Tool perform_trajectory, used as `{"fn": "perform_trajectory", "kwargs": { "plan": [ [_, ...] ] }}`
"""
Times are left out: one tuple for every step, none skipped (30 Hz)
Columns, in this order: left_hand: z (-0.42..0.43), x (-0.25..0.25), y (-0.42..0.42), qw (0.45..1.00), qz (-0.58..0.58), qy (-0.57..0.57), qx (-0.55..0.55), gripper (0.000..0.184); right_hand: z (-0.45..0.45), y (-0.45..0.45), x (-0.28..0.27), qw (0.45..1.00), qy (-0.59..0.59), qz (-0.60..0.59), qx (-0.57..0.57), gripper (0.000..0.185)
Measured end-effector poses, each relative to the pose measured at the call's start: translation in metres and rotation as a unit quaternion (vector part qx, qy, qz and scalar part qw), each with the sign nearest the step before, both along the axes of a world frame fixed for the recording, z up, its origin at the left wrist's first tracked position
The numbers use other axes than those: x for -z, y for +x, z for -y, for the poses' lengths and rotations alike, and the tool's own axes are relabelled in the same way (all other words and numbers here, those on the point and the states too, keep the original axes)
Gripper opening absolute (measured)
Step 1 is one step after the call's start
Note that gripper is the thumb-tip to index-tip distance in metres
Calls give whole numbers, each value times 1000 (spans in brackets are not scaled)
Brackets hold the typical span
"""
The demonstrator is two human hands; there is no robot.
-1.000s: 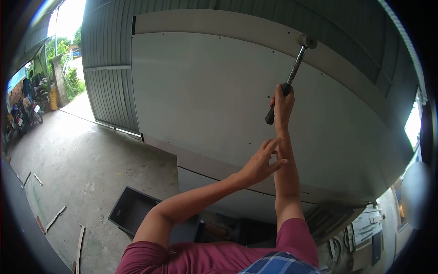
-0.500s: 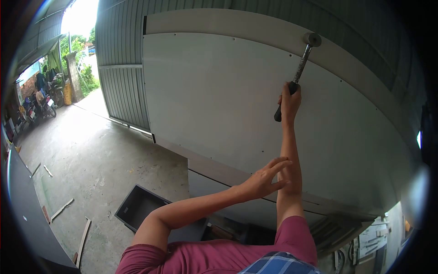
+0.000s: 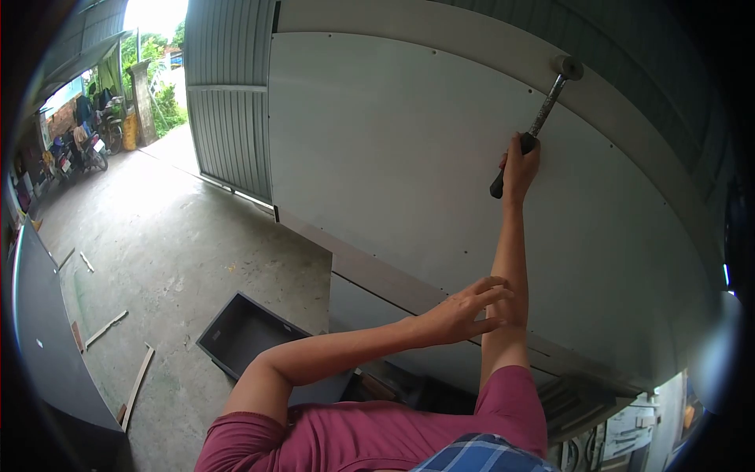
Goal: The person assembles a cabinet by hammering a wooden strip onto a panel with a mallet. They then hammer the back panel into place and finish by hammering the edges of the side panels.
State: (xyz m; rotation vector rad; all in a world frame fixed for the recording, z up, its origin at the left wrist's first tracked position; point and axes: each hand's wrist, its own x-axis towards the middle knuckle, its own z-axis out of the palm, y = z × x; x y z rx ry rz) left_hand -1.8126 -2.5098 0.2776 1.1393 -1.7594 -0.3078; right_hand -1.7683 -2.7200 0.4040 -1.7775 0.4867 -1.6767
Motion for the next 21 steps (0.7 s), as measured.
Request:
{"fn": "perform_trajectory", "kwargs": {
  "plan": [
    [-4,-1,0,1000,0,-1,-3,42,-4,1,0,1000,3,4,-3,22],
    [-9,-3,0,1000,-2,15,0,42,-8,1,0,1000,6,7,-6,21],
    [-13,-5,-1,1000,-4,30,4,41,-11,3,1,1000,5,7,-8,21],
    [-14,-3,-2,1000,-4,30,2,41,-15,6,4,1000,-3,16,-23,21],
    [-14,1,-3,1000,-3,17,6,41,-19,8,5,999,-12,26,-38,21],
    [-9,2,-7,1000,-2,4,9,42,-19,8,6,999,-12,26,-41,21],
    [-6,3,-12,1000,-1,3,5,42,-22,7,7,999,-11,14,-46,21],
    [-8,2,-10,1000,7,9,-8,42,-26,12,5,999,-11,2,-52,21],
    [-11,2,-8,1000,16,15,-22,42,-29,20,5,997,-35,6,-61,21],
    [-13,1,-5,999,16,14,-28,42,-32,28,3,997,-36,6,-68,21],
    [-16,2,0,999,16,5,-43,42,-37,39,3,996,-49,-5,-72,21],
    [-23,2,7,998,15,-4,-58,42,-49,50,2,995,-62,-16,-78,22],
    [-29,4,11,998,15,-4,-65,42,-62,58,-1,994,-55,-31,-93,20],
    [-33,4,16,997,11,-11,-80,42,-66,70,0,993,-54,-31,-100,20],
    [-38,5,20,995,7,-17,-96,42,-66,87,2,990,-101,-31,-91,19],
    [-43,4,23,994,8,-13,-104,42,-69,101,4,985,-147,-32,-81,18],
    [-49,2,26,992,7,-6,-122,41,-72,116,5,984,-151,-36,-84,17],
    [-54,0,29,990,5,1,-141,41,-79,125,3,984,-147,-35,-92,17],
    [-58,-1,33,989,6,5,-150,41,-86,135,1,980,-163,-70,-86,17],
    [-63,-2,37,987,0,7,-163,41,-94,144,-1,975,-180,-106,-80,18],
    [-68,-2,40,984,-5,8,-176,41,-98,157,0,971,-200,-122,-52,19]
  ]
}}
